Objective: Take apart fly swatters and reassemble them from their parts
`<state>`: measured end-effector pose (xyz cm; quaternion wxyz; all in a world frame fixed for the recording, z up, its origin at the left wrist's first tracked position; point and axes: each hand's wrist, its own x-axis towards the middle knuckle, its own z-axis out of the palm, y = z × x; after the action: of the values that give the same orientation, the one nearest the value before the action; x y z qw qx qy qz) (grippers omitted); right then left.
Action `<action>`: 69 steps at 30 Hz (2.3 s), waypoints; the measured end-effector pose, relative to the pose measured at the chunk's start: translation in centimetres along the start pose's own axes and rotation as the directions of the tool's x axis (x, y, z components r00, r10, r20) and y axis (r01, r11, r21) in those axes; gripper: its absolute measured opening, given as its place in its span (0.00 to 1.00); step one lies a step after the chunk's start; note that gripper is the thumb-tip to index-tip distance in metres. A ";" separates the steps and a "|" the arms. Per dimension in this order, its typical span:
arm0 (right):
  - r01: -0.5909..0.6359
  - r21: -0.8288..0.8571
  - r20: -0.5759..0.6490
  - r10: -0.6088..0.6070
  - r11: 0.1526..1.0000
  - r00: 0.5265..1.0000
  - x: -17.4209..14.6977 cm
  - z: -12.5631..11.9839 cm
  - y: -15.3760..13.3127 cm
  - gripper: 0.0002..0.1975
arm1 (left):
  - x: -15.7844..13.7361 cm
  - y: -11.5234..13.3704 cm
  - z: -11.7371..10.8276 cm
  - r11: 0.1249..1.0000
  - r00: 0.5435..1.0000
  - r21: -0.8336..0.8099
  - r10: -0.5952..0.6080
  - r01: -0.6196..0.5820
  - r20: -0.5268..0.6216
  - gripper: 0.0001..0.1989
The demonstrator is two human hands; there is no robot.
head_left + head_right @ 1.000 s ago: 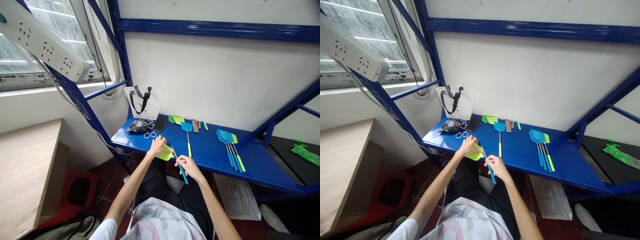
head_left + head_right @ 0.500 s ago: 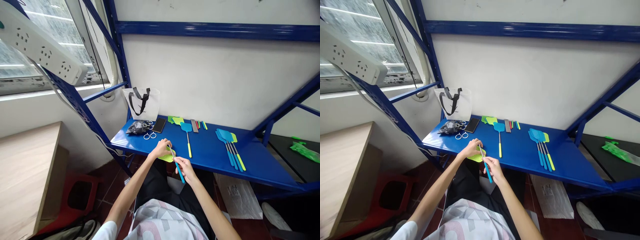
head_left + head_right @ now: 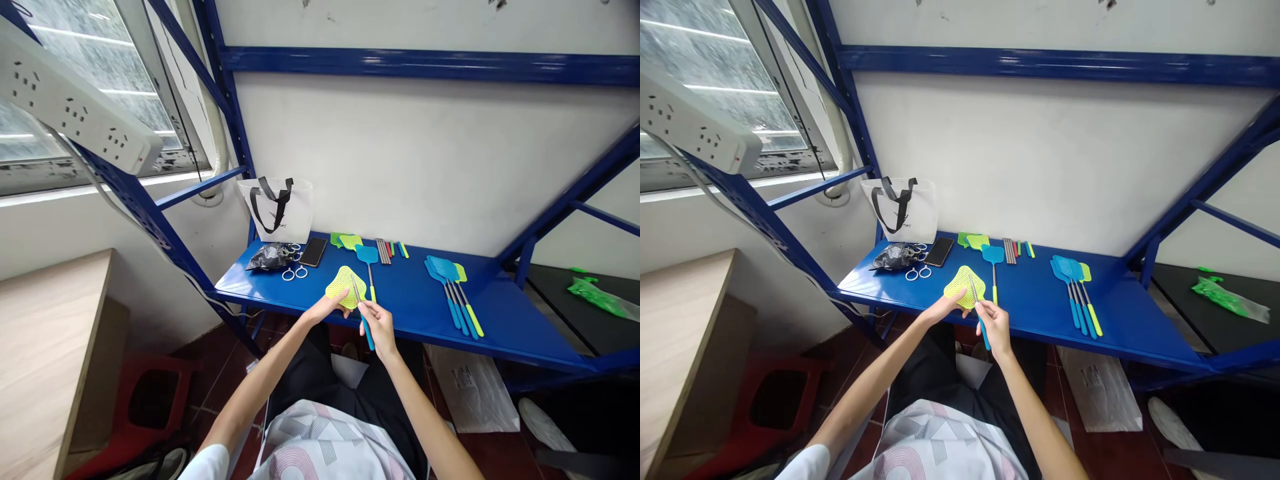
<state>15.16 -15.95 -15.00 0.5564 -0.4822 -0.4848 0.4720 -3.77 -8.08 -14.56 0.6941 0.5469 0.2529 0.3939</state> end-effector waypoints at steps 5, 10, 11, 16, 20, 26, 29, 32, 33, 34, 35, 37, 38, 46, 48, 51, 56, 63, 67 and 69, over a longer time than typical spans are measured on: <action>0.029 -0.140 0.119 -0.013 0.990 0.993 1.2 -2.0 0.2 0.25 | 0.7 -0.6 1.0 0.977 0.931 -0.194 0.012 -0.088 -0.364 0.29; 0.114 -0.312 0.252 -0.033 0.943 0.967 2.8 -5.9 0.4 0.24 | 1.0 0.5 -0.8 0.943 0.881 -0.294 -0.005 -0.153 -0.473 0.30; 0.117 -0.325 0.265 -0.029 0.938 0.964 2.9 -6.3 0.4 0.24 | 1.0 0.7 -1.0 0.945 0.886 -0.293 -0.005 -0.148 -0.464 0.30; 0.092 -0.322 0.309 0.013 0.942 0.951 3.0 -7.2 0.0 0.23 | 0.8 0.4 -1.2 0.957 0.917 -0.251 0.036 -0.147 -0.398 0.26; 0.070 -0.299 0.317 0.030 0.952 0.948 3.1 -7.4 0.0 0.24 | 0.6 0.4 -1.1 0.967 0.935 -0.213 0.058 -0.140 -0.350 0.25; 0.064 -0.310 0.335 0.046 0.949 0.941 3.1 -7.4 0.0 0.24 | 0.3 1.1 -0.6 0.967 0.934 -0.218 0.046 -0.130 -0.354 0.26; 0.062 -0.311 0.333 0.047 0.949 0.942 3.1 -7.4 -0.1 0.24 | 0.3 1.3 -0.4 0.969 0.940 -0.220 0.028 -0.109 -0.341 0.27; 0.070 -0.295 0.338 0.036 0.953 0.940 3.2 -7.5 0.0 0.23 | 0.3 1.3 -0.5 0.970 0.928 -0.213 0.034 -0.120 -0.371 0.27; 0.074 -0.289 0.342 0.031 0.954 0.939 3.2 -7.6 0.0 0.23 | 0.4 1.3 -0.6 0.970 0.922 -0.208 0.040 -0.128 -0.384 0.27; 0.078 -0.285 0.347 0.027 0.956 0.938 3.2 -7.7 0.0 0.23 | 0.4 1.3 -0.6 0.970 0.919 -0.203 0.044 -0.134 -0.393 0.27; 0.080 -0.282 0.350 0.025 0.956 0.936 3.2 -7.7 0.1 0.23 | 0.4 1.2 -0.7 0.970 0.918 -0.200 0.047 -0.135 -0.394 0.27; 0.083 -0.281 0.353 0.023 0.956 0.935 3.2 -7.8 0.1 0.23 | 0.4 1.2 -0.7 0.972 0.922 -0.198 0.044 -0.129 -0.384 0.28; 0.083 -0.281 0.352 0.023 0.956 0.936 3.2 -7.9 0.2 0.22 | 0.5 1.1 -0.7 0.971 0.925 -0.201 0.042 -0.127 -0.378 0.28; 0.076 -0.296 0.333 0.028 0.952 0.943 3.2 -7.9 0.2 0.25 | 0.5 0.8 -1.1 0.975 0.925 -0.182 0.050 -0.127 -0.376 0.30; 0.082 -0.312 0.325 0.025 0.947 0.945 3.2 -7.9 0.3 0.26 | 0.4 0.9 -1.6 0.983 0.930 -0.141 0.063 -0.121 -0.361 0.30; 0.100 -0.336 0.324 0.015 0.936 0.946 3.2 -7.8 0.4 0.26 | 0.2 1.0 -2.2 0.991 0.935 -0.077 0.074 -0.107 -0.346 0.29; 0.129 -0.358 0.311 -0.012 0.925 0.950 3.0 -7.5 0.4 0.25 | -0.1 1.3 -2.2 0.994 0.940 -0.047 0.080 -0.101 -0.333 0.29; 0.105 -0.354 0.302 0.007 0.929 0.953 2.9 -7.5 0.4 0.26 | 0.0 1.1 -1.5 0.995 0.948 -0.028 0.083 -0.096 -0.306 0.28; 0.104 -0.343 0.308 0.007 0.934 0.951 2.9 -7.6 0.5 0.24 | 0.2 0.6 -0.7 0.991 0.947 -0.073 0.086 -0.114 -0.309 0.29; 0.104 -0.335 0.312 0.006 0.936 0.950 2.8 -7.6 0.5 0.23 | 0.3 0.4 -0.3 0.988 0.946 -0.084 0.099 -0.131 -0.309 0.29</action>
<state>22.97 -13.68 -15.79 0.3920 -0.4809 -0.6532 0.4340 -3.98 -7.59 -14.24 0.6501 0.4570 0.3034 0.5258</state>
